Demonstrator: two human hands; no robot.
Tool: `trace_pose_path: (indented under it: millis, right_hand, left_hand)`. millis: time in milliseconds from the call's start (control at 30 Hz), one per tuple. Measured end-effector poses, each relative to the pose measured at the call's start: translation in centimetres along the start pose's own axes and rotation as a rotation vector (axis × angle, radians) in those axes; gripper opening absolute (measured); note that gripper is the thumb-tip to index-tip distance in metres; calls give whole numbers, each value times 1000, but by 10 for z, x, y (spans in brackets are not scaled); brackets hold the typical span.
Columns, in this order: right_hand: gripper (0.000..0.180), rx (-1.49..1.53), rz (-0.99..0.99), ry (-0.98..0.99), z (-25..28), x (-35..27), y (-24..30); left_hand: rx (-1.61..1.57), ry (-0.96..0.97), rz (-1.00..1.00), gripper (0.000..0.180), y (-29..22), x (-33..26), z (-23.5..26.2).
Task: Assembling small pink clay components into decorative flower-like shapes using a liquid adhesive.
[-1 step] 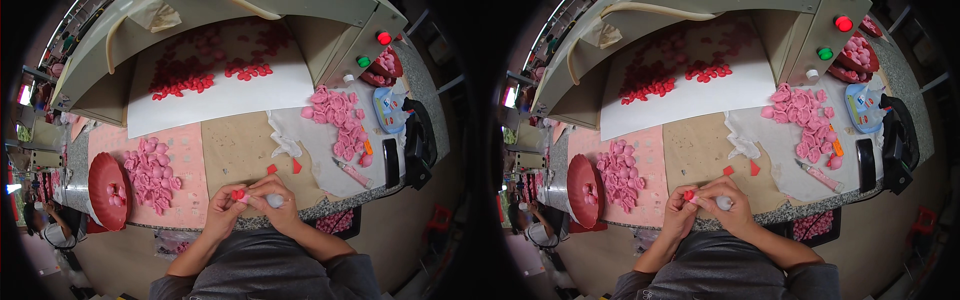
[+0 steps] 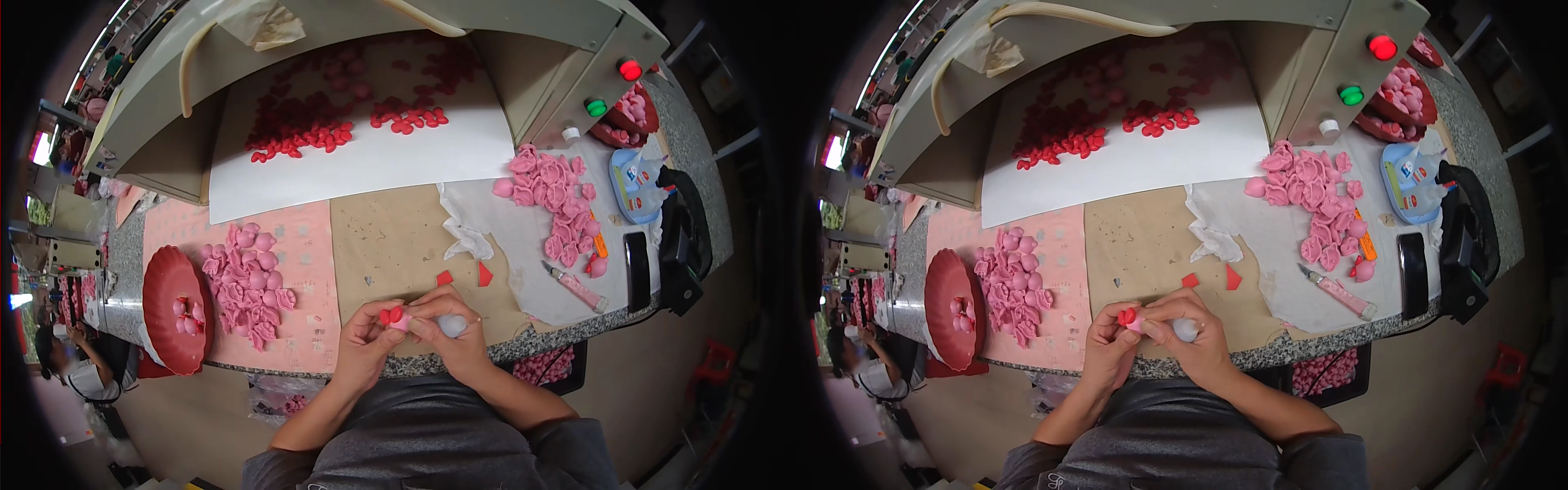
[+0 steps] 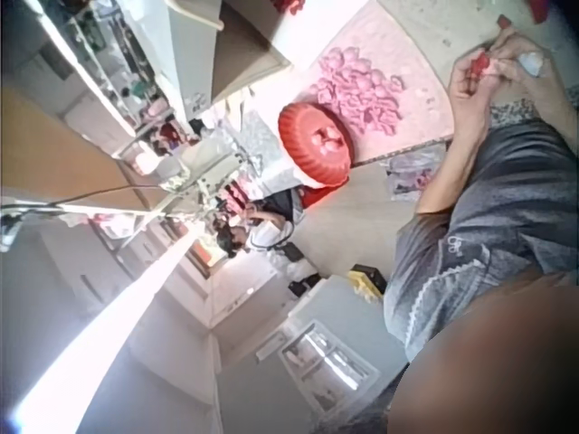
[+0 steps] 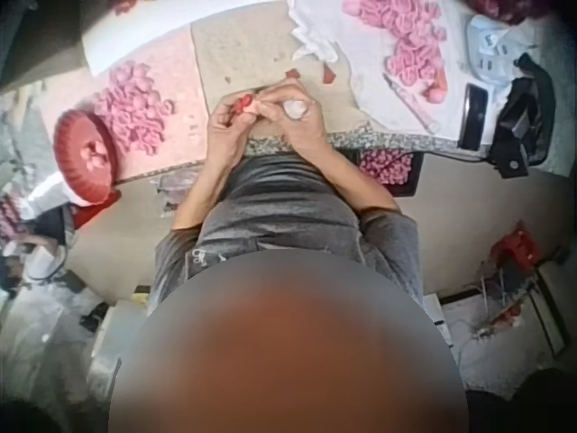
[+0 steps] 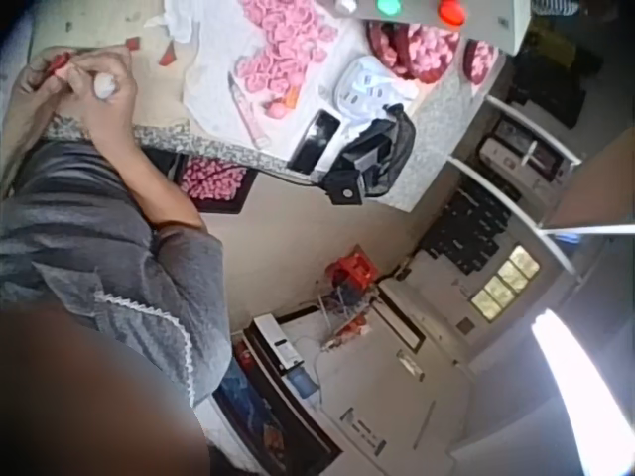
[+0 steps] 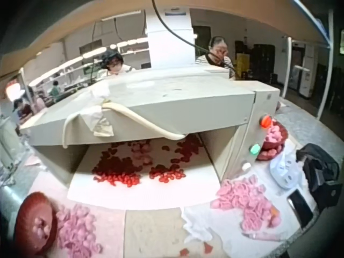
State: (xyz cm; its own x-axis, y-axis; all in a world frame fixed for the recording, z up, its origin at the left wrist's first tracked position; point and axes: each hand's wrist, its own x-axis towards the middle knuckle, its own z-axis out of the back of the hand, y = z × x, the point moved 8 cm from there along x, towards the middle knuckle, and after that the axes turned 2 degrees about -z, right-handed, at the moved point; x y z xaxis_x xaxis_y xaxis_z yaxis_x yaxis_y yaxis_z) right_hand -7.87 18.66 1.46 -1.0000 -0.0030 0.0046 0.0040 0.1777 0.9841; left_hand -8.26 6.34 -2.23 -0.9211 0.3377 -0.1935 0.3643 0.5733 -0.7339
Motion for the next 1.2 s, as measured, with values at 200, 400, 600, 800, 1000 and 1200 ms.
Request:
trace_pose_path:
  millis: [200, 400, 600, 800, 1000, 1200]
  right_hand:
    - [14, 924, -306, -113, -8, -2, -30]
    - [14, 895, -280, -144, -10, 0, -25]
    - [13, 930, -279, -147, -14, 2, -32]
    - [10, 951, -287, -130, -16, 5, -31]
    - [10, 944, -307, -149, -13, 6, -39]
    - [9, 942, -310, -137, -14, 7, -40]
  left_hand:
    - [282, -27, -182, 34, -18, 15, -30]
    - [135, -19, -225, 28, -13, 17, -29]
    - [-171, -20, -250, 22, -4, 21, -23]
    - [-118, -53, -303, 20, -2, 22, -18]
    - [-109, -76, -285, 19, -3, 24, -18]
    - [-107, -70, -287, 20, -4, 24, -19]
